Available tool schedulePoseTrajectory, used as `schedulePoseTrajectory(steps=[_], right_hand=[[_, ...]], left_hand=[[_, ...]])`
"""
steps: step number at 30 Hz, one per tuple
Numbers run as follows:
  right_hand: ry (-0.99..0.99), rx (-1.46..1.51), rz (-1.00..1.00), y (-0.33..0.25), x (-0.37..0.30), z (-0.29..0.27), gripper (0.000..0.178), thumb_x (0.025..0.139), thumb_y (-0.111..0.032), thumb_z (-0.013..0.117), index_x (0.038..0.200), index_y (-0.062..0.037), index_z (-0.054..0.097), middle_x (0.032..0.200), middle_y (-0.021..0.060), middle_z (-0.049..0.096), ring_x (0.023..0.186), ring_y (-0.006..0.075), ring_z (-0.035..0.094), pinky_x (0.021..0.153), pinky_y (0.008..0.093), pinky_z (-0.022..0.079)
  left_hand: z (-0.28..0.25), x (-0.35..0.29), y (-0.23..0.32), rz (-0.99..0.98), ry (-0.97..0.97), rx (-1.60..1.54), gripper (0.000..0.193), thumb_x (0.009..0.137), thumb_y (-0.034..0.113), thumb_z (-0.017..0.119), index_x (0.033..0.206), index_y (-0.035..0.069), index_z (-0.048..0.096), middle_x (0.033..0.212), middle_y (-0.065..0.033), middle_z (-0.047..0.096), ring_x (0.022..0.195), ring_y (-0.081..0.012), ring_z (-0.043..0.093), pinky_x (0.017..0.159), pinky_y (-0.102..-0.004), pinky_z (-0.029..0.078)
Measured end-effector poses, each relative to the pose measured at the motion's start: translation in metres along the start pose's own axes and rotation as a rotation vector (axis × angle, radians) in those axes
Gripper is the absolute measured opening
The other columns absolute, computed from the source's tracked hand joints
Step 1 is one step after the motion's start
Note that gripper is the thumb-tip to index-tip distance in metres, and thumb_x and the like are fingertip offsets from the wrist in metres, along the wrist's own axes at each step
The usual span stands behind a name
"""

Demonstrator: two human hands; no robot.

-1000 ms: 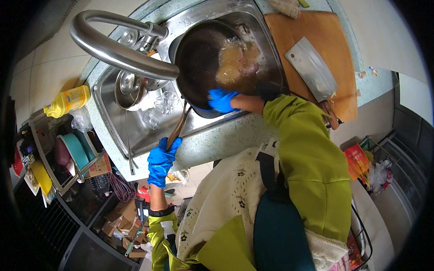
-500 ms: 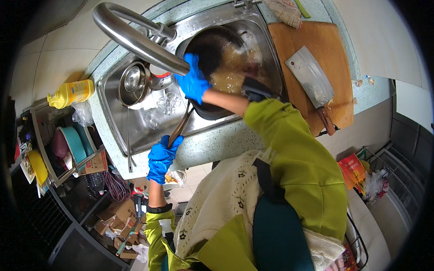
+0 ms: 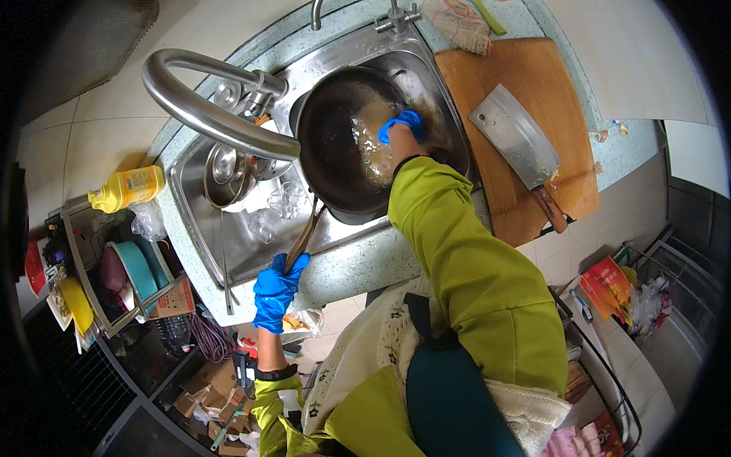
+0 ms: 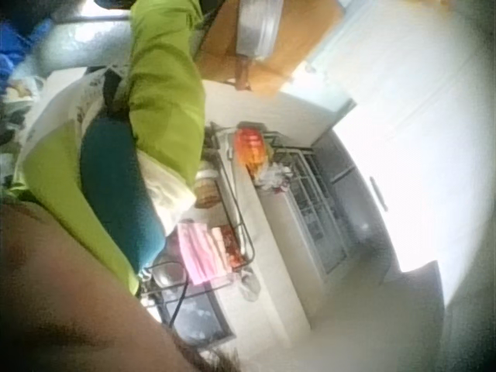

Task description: The person washes a wok, ladle, bowls, and a glass in a kitchen sink using a sponge and running water. They scrub each item, rinse it, and place it aside in the sink or on the counter.

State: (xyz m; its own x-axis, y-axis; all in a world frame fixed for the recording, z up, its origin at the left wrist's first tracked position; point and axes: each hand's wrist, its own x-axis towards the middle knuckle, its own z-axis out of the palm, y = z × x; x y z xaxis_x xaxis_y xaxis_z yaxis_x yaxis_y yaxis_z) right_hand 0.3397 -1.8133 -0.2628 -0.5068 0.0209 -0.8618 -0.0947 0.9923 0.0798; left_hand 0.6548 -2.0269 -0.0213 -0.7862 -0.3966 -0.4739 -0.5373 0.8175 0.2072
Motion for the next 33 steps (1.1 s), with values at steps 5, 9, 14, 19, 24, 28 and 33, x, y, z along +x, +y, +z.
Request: schedulePoseTrajectory(steps=[5,9,14,19,24,28,33], right_hand=[[0.243,-0.124,-0.176,-0.040,-0.013,-0.053,0.041,0.073,-0.035,0.048,0.110,-0.0197,0.059,0.123,0.0035,0.051,0.115,0.0228,0.045,0.098,0.0376,0.034],[0.500,-0.773,-0.390,-0.121,-0.059,-0.053,0.037,0.076,-0.030,0.053,0.110,-0.0167,0.059,0.115,0.0080,0.054,0.111,0.0254,0.048,0.092,0.0447,0.039],[0.388,0.487,-0.896,-0.107,-0.087,0.087,0.025,0.078,-0.021,0.046,0.088,-0.0061,0.063,0.096,0.0148,0.057,0.098,0.0386,0.049,0.088,0.0493,0.037],[0.232,-0.612,-0.983,-0.021,-0.028,0.117,0.021,0.078,-0.021,0.049,0.078,-0.0086,0.066,0.089,0.0131,0.061,0.087,0.0314,0.055,0.078,0.0454,0.043],[0.524,-0.028,-0.435,-0.024,0.035,0.061,0.031,0.080,-0.022,0.046,0.097,-0.0019,0.062,0.105,0.0213,0.057,0.098,0.0378,0.053,0.085,0.0474,0.042],[1.142,1.042,-0.003,-0.115,0.028,-0.014,0.060,0.088,-0.041,0.040,0.131,0.0004,0.032,0.134,0.0227,0.033,0.116,0.0369,0.039,0.097,0.0426,0.032],[0.527,1.059,-0.812,-0.136,-0.093,0.057,0.055,0.088,-0.023,0.043,0.131,0.0034,0.024,0.136,0.0346,0.017,0.124,0.0470,0.023,0.103,0.0461,0.024]], left_hand=[[-0.004,0.001,0.001,0.030,-0.033,-0.025,0.047,0.076,0.057,0.057,0.077,0.009,0.055,0.061,-0.0188,0.057,0.057,-0.0388,0.056,0.046,-0.0429,0.042],[-0.007,0.002,0.003,-0.058,-0.095,-0.021,0.048,0.075,0.055,0.061,0.083,0.008,0.062,0.064,-0.0173,0.059,0.059,-0.0363,0.058,0.050,-0.0383,0.042],[-0.008,0.002,0.006,-0.020,-0.072,0.026,0.047,0.076,0.054,0.059,0.086,0.008,0.062,0.066,-0.0176,0.060,0.062,-0.0359,0.060,0.051,-0.0387,0.043],[-0.005,0.001,0.002,-0.024,-0.076,-0.002,0.047,0.076,0.055,0.059,0.083,0.008,0.060,0.063,-0.0184,0.058,0.061,-0.0367,0.059,0.049,-0.0404,0.042],[-0.001,0.002,-0.001,0.037,0.005,0.031,0.048,0.075,0.057,0.058,0.076,0.009,0.058,0.058,-0.0183,0.057,0.054,-0.0375,0.057,0.044,-0.0413,0.042],[-0.004,0.002,0.001,0.043,0.005,0.024,0.049,0.076,0.057,0.057,0.077,0.008,0.059,0.058,-0.0187,0.057,0.055,-0.0378,0.057,0.045,-0.0414,0.042],[0.001,0.002,-0.005,0.033,-0.029,-0.013,0.049,0.077,0.055,0.057,0.080,0.006,0.059,0.062,-0.0203,0.057,0.058,-0.0380,0.057,0.047,-0.0415,0.042]])
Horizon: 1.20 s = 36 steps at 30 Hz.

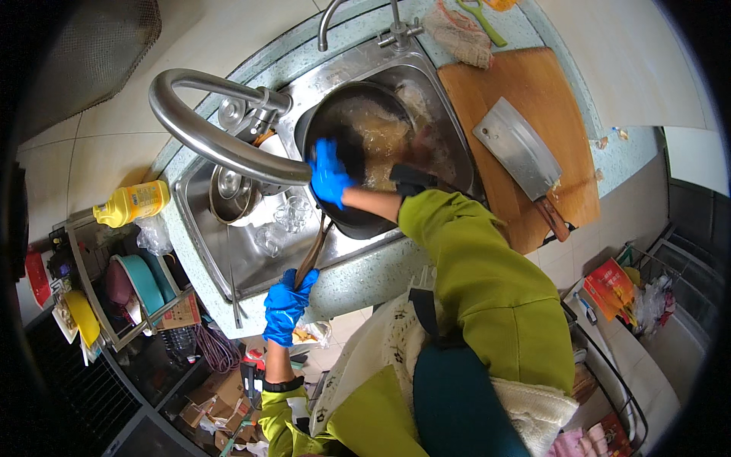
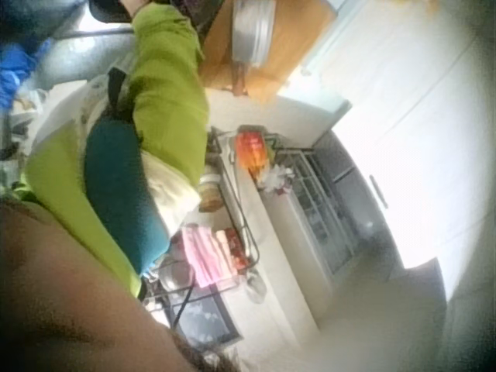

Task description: The person washes a wok, ladle, bowls, and a glass in a kitchen sink using a sponge and running water. They scrub each item, rinse it, and place it aside in the sink or on the counter.

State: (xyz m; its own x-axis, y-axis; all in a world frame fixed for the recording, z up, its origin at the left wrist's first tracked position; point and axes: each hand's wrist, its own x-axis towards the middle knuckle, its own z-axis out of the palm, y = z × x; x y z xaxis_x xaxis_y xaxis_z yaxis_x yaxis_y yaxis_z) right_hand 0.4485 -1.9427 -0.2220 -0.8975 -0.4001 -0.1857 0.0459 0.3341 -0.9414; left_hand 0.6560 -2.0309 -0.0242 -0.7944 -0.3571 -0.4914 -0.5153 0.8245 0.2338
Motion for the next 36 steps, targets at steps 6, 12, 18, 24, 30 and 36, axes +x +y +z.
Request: schedulePoseTrajectory(steps=[6,12,18,24,30,36], right_hand=[[-0.850,-0.988,-0.199,0.094,-0.051,-0.098,0.036,0.073,-0.032,0.055,0.100,-0.0088,0.063,0.109,0.0143,0.059,0.105,0.0307,0.053,0.089,0.0408,0.041],[0.057,-1.178,0.012,0.116,0.023,-0.162,0.027,0.087,-0.021,0.042,0.110,-0.0098,0.052,0.099,0.0108,0.061,0.086,0.0305,0.061,0.075,0.0463,0.046],[0.210,-0.741,0.351,0.105,0.014,-0.188,0.041,0.086,-0.032,0.046,0.119,-0.0083,0.049,0.114,0.0185,0.055,0.096,0.0343,0.058,0.079,0.0452,0.048],[-0.694,-1.024,0.611,0.114,-0.021,-0.180,0.048,0.067,-0.021,0.067,0.114,-0.0106,0.057,0.122,0.0120,0.052,0.106,0.0284,0.055,0.087,0.0411,0.046],[-0.767,-1.196,0.432,0.108,-0.032,-0.171,0.032,0.068,-0.018,0.064,0.099,-0.0107,0.064,0.107,0.0102,0.059,0.094,0.0259,0.060,0.079,0.0414,0.048],[-0.730,-1.283,0.259,0.101,-0.031,-0.190,0.036,0.062,-0.020,0.069,0.097,-0.0111,0.065,0.108,0.0109,0.060,0.092,0.0275,0.061,0.075,0.0444,0.051]], left_hand=[[0.007,0.012,-0.017,-0.109,-0.276,-0.670,0.020,0.082,0.022,0.058,0.090,0.004,0.056,0.082,-0.0151,0.063,0.058,-0.0287,0.060,0.045,-0.0317,0.042],[-0.017,0.029,-0.007,-0.260,-0.761,-0.971,0.032,0.089,0.024,0.049,0.112,0.002,0.055,0.077,-0.0031,0.061,0.052,-0.0105,0.052,0.043,-0.0216,0.039],[-0.024,0.059,0.032,-0.235,-0.976,-1.058,0.021,0.086,0.022,0.056,0.097,0.004,0.058,0.058,0.0041,0.044,0.043,-0.0054,0.036,0.039,-0.0183,0.027],[-0.040,0.032,0.068,-0.317,-0.902,-1.063,0.012,0.080,0.009,0.063,0.087,0.003,0.056,0.054,0.0031,0.045,0.037,-0.0051,0.037,0.034,-0.0196,0.029],[-0.066,-0.019,0.097,-0.441,-0.726,-0.960,0.012,0.076,0.005,0.064,0.083,0.001,0.055,0.058,-0.0048,0.053,0.038,-0.0102,0.044,0.033,-0.0230,0.035],[-0.074,-0.081,0.093,-0.444,-0.569,-0.950,0.014,0.074,-0.001,0.059,0.087,-0.001,0.053,0.068,-0.0074,0.057,0.046,-0.0120,0.051,0.036,-0.0228,0.039]])
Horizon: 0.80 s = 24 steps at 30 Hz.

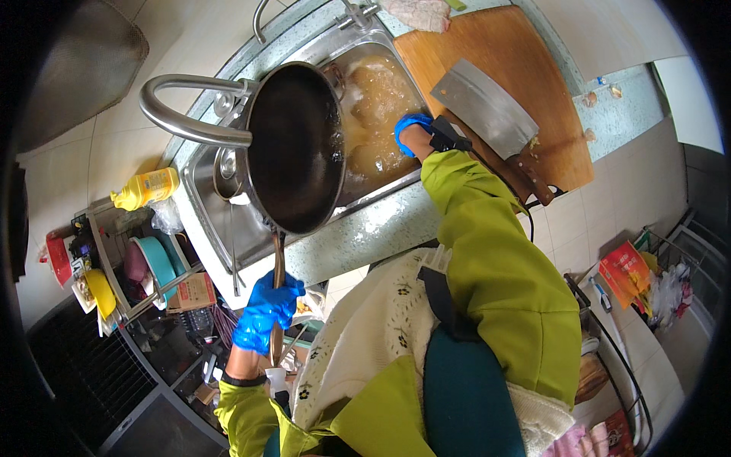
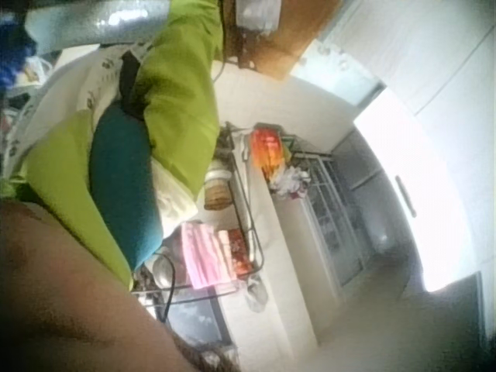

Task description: The person washes a wok, ladle, bowls, and a glass in a kitchen sink using a sponge and running water. They scrub each item, rinse it, and place it aside in the sink or on the counter.

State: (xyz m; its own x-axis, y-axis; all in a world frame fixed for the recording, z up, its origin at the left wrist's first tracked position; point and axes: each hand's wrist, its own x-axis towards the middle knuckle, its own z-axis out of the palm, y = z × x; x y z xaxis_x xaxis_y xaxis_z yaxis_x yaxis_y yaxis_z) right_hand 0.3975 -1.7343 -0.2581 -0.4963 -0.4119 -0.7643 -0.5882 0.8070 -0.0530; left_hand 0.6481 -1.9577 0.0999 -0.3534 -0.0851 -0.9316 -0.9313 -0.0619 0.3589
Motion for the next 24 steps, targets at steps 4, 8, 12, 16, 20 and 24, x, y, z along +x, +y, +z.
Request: schedulePoseTrajectory(steps=[4,8,12,16,20,24], right_hand=[[-0.172,0.051,0.082,0.005,-0.011,-0.021,0.053,0.057,-0.028,0.074,0.105,-0.0092,0.062,0.115,0.0156,0.056,0.098,0.0337,0.058,0.079,0.0457,0.049],[0.307,0.097,0.065,0.002,-0.022,-0.040,0.048,0.064,-0.028,0.070,0.106,-0.0076,0.059,0.118,0.0165,0.052,0.106,0.0341,0.052,0.085,0.0454,0.046],[0.512,0.178,0.029,-0.006,-0.016,-0.052,0.029,0.071,-0.017,0.057,0.099,-0.0103,0.062,0.110,0.0133,0.058,0.100,0.0287,0.056,0.081,0.0429,0.047],[0.420,0.189,-0.140,-0.008,-0.005,-0.057,0.027,0.072,-0.014,0.054,0.096,-0.0053,0.063,0.102,0.0176,0.061,0.095,0.0310,0.059,0.081,0.0379,0.048],[0.435,0.388,0.121,0.008,0.004,-0.055,0.029,0.068,-0.011,0.057,0.095,-0.0058,0.063,0.110,0.0189,0.056,0.102,0.0342,0.055,0.085,0.0417,0.046],[0.385,0.302,0.135,0.013,0.025,-0.030,0.032,0.072,-0.012,0.054,0.102,-0.0065,0.060,0.119,0.0186,0.051,0.107,0.0336,0.052,0.086,0.0430,0.045]], left_hand=[[0.007,-0.027,-0.024,-0.044,-0.002,-0.142,0.020,0.074,-0.002,0.056,0.093,0.002,0.051,0.078,-0.0097,0.059,0.045,-0.0122,0.051,0.034,-0.0220,0.038],[0.011,-0.034,-0.030,0.027,-0.007,-0.140,0.019,0.075,-0.001,0.058,0.092,0.001,0.051,0.084,-0.0120,0.061,0.046,-0.0126,0.052,0.035,-0.0225,0.039],[0.009,-0.018,-0.011,-0.016,-0.012,-0.034,0.016,0.076,-0.002,0.058,0.091,-0.001,0.053,0.083,-0.0126,0.061,0.045,-0.0120,0.051,0.034,-0.0228,0.038],[0.007,0.006,0.017,-0.005,-0.119,-0.042,0.010,0.077,0.000,0.061,0.085,-0.002,0.056,0.054,-0.0039,0.049,0.035,-0.0109,0.042,0.031,-0.0228,0.032],[0.012,0.013,0.026,0.000,-0.214,-0.219,0.013,0.079,0.007,0.061,0.086,-0.002,0.055,0.049,-0.0001,0.043,0.033,-0.0091,0.036,0.031,-0.0224,0.029],[0.014,-0.002,0.010,-0.027,-0.223,-0.273,0.014,0.080,0.010,0.061,0.083,-0.002,0.054,0.047,0.0013,0.039,0.033,-0.0079,0.034,0.031,-0.0220,0.028]])
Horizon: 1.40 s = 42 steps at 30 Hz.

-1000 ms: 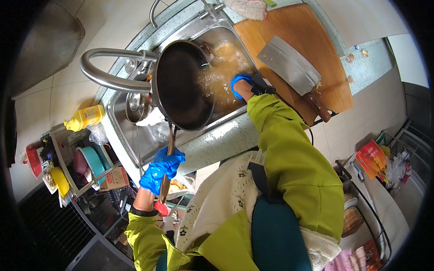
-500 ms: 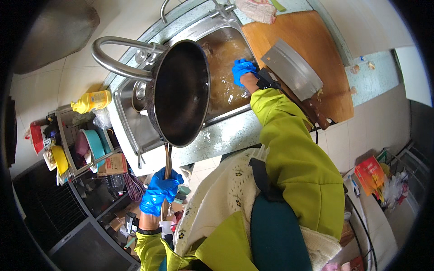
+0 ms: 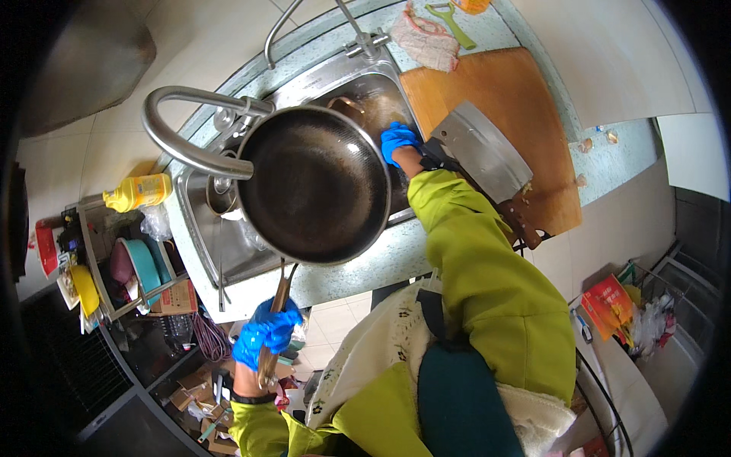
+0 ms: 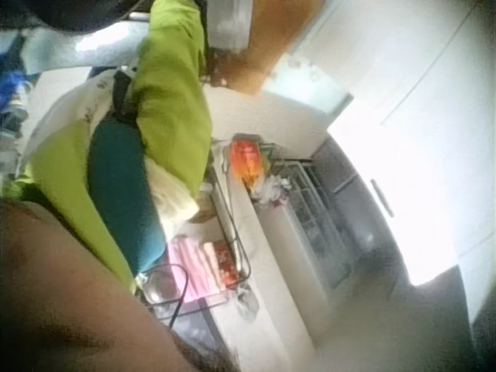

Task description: The person washes a wok, ladle, bowls, and a glass in a kitchen sink using a sponge and running water. They scrub each item, rinse it, and place it aside in the sink or on the counter.

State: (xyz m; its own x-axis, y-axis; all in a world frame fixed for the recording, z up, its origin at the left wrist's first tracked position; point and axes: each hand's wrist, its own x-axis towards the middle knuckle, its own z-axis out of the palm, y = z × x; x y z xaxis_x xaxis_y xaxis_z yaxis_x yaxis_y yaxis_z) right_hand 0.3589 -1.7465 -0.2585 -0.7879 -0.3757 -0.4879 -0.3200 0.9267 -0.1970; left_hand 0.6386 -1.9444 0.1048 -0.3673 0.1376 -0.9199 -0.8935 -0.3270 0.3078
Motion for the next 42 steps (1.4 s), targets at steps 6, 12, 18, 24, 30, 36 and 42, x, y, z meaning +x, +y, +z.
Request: schedulePoseTrajectory(steps=[6,12,18,24,30,36,42], right_hand=[[0.314,-0.516,-0.043,-0.023,-0.004,0.134,0.031,0.081,-0.020,0.046,0.104,-0.0036,0.059,0.114,0.0147,0.056,0.099,0.0345,0.056,0.081,0.0450,0.046],[0.050,-0.200,-0.431,-0.033,0.030,0.128,0.033,0.073,-0.014,0.054,0.105,-0.0099,0.058,0.096,0.0166,0.060,0.082,0.0342,0.061,0.066,0.0452,0.050],[0.249,-0.045,0.051,-0.065,-0.032,0.032,0.035,0.078,-0.015,0.052,0.113,-0.0119,0.055,0.107,0.0182,0.054,0.099,0.0329,0.054,0.088,0.0492,0.041],[-0.048,0.361,-0.254,-0.029,-0.024,0.018,0.026,0.083,-0.027,0.049,0.095,-0.0082,0.062,0.101,0.0176,0.061,0.095,0.0325,0.057,0.076,0.0414,0.047],[-0.062,-0.035,-0.083,-0.020,0.000,0.070,0.032,0.066,-0.019,0.067,0.096,-0.0087,0.064,0.095,0.0172,0.063,0.075,0.0325,0.062,0.070,0.0408,0.050],[-0.027,1.141,0.326,0.020,0.057,0.028,0.032,0.080,-0.033,0.050,0.077,-0.0037,0.063,0.081,0.0132,0.062,0.071,0.0255,0.056,0.068,0.0378,0.046],[0.320,1.935,0.541,-0.018,0.127,-0.033,0.030,0.086,-0.036,0.041,0.092,-0.0105,0.055,0.094,0.0104,0.058,0.082,0.0246,0.051,0.070,0.0372,0.042]], left_hand=[[-0.015,-0.052,-0.048,0.016,0.113,-0.120,0.014,0.079,0.007,0.058,0.086,-0.003,0.053,0.051,0.0011,0.042,0.037,-0.0078,0.039,0.033,-0.0211,0.030],[-0.036,-0.090,-0.135,0.023,0.341,-0.138,0.012,0.076,0.005,0.059,0.083,-0.002,0.053,0.051,0.0003,0.043,0.037,-0.0085,0.039,0.033,-0.0222,0.030],[-0.072,-0.063,-0.197,-0.021,0.370,-0.047,0.011,0.074,0.005,0.061,0.080,-0.001,0.054,0.051,-0.0005,0.045,0.037,-0.0094,0.040,0.033,-0.0231,0.030],[-0.090,-0.066,-0.246,-0.027,0.372,-0.111,0.010,0.072,0.004,0.062,0.076,0.000,0.054,0.052,-0.0014,0.046,0.037,-0.0102,0.041,0.033,-0.0239,0.031],[-0.104,-0.060,-0.271,-0.016,0.364,-0.149,0.011,0.070,0.003,0.064,0.073,0.002,0.054,0.052,-0.0022,0.048,0.037,-0.0111,0.041,0.033,-0.0247,0.032],[-0.107,-0.059,-0.290,0.013,0.474,-0.074,0.012,0.068,0.003,0.067,0.069,0.004,0.055,0.052,-0.0033,0.050,0.037,-0.0122,0.043,0.033,-0.0259,0.033],[-0.126,-0.053,-0.310,-0.011,0.274,-0.469,0.014,0.066,0.002,0.068,0.071,0.004,0.055,0.054,-0.0047,0.051,0.036,-0.0132,0.044,0.033,-0.0269,0.034]])
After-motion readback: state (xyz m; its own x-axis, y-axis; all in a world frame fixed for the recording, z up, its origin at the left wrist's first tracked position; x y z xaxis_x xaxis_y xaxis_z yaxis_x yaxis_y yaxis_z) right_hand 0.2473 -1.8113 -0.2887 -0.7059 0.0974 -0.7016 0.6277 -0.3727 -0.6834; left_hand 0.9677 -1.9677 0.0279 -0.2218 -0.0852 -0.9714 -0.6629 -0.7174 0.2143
